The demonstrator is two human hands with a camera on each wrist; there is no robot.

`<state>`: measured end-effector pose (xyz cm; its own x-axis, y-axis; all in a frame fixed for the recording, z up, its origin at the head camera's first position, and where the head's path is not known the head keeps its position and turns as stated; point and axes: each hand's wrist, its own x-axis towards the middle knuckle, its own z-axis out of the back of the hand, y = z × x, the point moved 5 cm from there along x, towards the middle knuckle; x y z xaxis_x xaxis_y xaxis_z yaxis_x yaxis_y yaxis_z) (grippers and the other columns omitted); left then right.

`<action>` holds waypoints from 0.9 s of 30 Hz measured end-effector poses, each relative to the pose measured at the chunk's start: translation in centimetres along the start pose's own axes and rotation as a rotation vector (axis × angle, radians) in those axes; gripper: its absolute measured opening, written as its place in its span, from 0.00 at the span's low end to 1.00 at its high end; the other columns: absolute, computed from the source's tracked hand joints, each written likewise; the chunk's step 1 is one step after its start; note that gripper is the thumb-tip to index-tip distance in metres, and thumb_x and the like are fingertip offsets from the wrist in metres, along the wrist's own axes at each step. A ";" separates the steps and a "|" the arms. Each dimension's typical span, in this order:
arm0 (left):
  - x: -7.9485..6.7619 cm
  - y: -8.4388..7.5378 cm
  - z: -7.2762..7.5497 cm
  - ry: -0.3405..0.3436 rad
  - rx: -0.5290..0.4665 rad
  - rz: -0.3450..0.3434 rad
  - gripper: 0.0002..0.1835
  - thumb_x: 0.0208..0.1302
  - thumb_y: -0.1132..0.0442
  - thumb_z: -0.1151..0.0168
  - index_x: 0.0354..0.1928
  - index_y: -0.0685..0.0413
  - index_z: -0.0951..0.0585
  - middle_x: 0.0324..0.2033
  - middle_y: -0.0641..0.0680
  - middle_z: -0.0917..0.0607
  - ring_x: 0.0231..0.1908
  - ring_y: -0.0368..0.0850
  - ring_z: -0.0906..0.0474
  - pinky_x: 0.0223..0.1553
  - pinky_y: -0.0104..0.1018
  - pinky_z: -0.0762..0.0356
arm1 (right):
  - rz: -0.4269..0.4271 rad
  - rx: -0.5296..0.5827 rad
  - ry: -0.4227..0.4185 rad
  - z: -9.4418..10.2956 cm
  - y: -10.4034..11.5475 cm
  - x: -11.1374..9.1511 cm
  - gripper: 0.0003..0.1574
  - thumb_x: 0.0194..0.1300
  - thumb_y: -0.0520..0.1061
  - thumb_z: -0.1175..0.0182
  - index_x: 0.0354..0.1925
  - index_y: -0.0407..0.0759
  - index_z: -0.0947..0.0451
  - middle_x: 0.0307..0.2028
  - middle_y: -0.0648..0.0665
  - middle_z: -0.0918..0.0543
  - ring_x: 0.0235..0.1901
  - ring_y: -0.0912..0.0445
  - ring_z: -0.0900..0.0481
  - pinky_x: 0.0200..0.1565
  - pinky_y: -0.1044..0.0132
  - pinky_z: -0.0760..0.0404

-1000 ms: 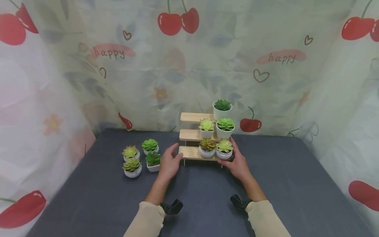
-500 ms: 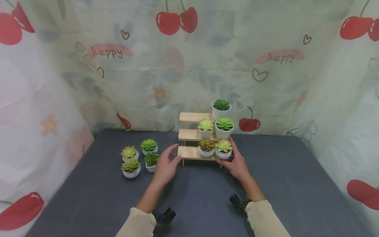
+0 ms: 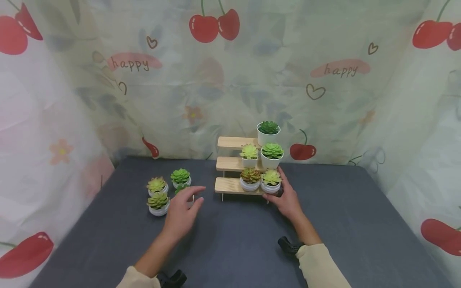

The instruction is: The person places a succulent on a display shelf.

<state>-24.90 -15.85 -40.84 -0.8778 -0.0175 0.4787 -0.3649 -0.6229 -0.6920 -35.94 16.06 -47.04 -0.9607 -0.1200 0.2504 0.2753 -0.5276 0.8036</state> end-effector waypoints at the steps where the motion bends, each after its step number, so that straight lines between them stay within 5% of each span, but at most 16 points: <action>1: -0.2 0.1 0.5 -0.019 0.027 -0.031 0.17 0.63 0.68 0.33 0.53 0.47 0.17 0.49 0.49 0.17 0.47 0.47 0.22 0.41 0.47 0.21 | 0.002 0.003 -0.002 0.0 0.0 0.0 0.69 0.52 0.45 0.24 0.78 0.55 0.58 0.72 0.39 0.42 0.69 0.41 0.43 0.65 0.40 0.46; 8: -1.5 1.2 3.8 -0.181 0.181 -0.222 0.20 0.51 0.75 0.29 0.48 0.56 0.16 0.48 0.54 0.16 0.51 0.54 0.23 0.51 0.51 0.30 | -0.017 0.002 0.006 0.1 0.1 0.0 0.69 0.52 0.46 0.24 0.78 0.58 0.59 0.72 0.39 0.41 0.69 0.42 0.41 0.65 0.40 0.44; 11: -2.0 2.2 4.9 -0.238 0.225 -0.228 0.23 0.48 0.76 0.28 0.49 0.58 0.17 0.51 0.58 0.18 0.51 0.60 0.25 0.52 0.55 0.33 | -0.023 0.001 0.012 0.2 0.1 0.1 0.68 0.53 0.46 0.24 0.78 0.59 0.59 0.72 0.40 0.40 0.68 0.42 0.39 0.64 0.40 0.43; 15: -2.7 4.1 6.1 -0.295 0.177 -0.076 0.31 0.48 0.77 0.28 0.58 0.62 0.23 0.57 0.65 0.25 0.56 0.65 0.32 0.54 0.59 0.38 | -0.029 0.006 0.027 0.3 0.3 0.0 0.68 0.54 0.46 0.25 0.78 0.57 0.59 0.71 0.39 0.39 0.66 0.41 0.37 0.64 0.39 0.42; 19: -3.3 6.0 7.0 -0.314 0.051 0.199 0.38 0.53 0.76 0.31 0.67 0.65 0.34 0.61 0.69 0.34 0.60 0.66 0.38 0.57 0.60 0.41 | -0.026 0.001 0.025 0.2 0.4 -0.2 0.67 0.54 0.46 0.25 0.78 0.54 0.58 0.71 0.37 0.39 0.65 0.40 0.35 0.63 0.39 0.42; 23: -3.8 7.6 7.0 -0.255 -0.078 0.477 0.43 0.59 0.72 0.35 0.73 0.63 0.46 0.66 0.70 0.41 0.64 0.67 0.42 0.58 0.60 0.39 | -0.024 -0.003 0.011 0.1 0.0 -0.3 0.67 0.53 0.46 0.25 0.78 0.55 0.57 0.71 0.38 0.38 0.65 0.40 0.35 0.63 0.39 0.40; 27: -3.9 8.7 6.6 -0.203 -0.162 0.610 0.46 0.60 0.70 0.36 0.76 0.61 0.52 0.70 0.68 0.44 0.67 0.67 0.45 0.61 0.59 0.40 | -0.025 0.009 0.003 0.2 -0.2 -0.3 0.67 0.53 0.46 0.24 0.78 0.56 0.57 0.71 0.40 0.39 0.65 0.41 0.35 0.63 0.40 0.41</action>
<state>-22.63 -26.34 -45.15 -0.8719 -0.4864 0.0562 0.1233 -0.3291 -0.9362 -35.68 16.45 -47.19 -0.9675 -0.1090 0.2283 0.2511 -0.5229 0.8146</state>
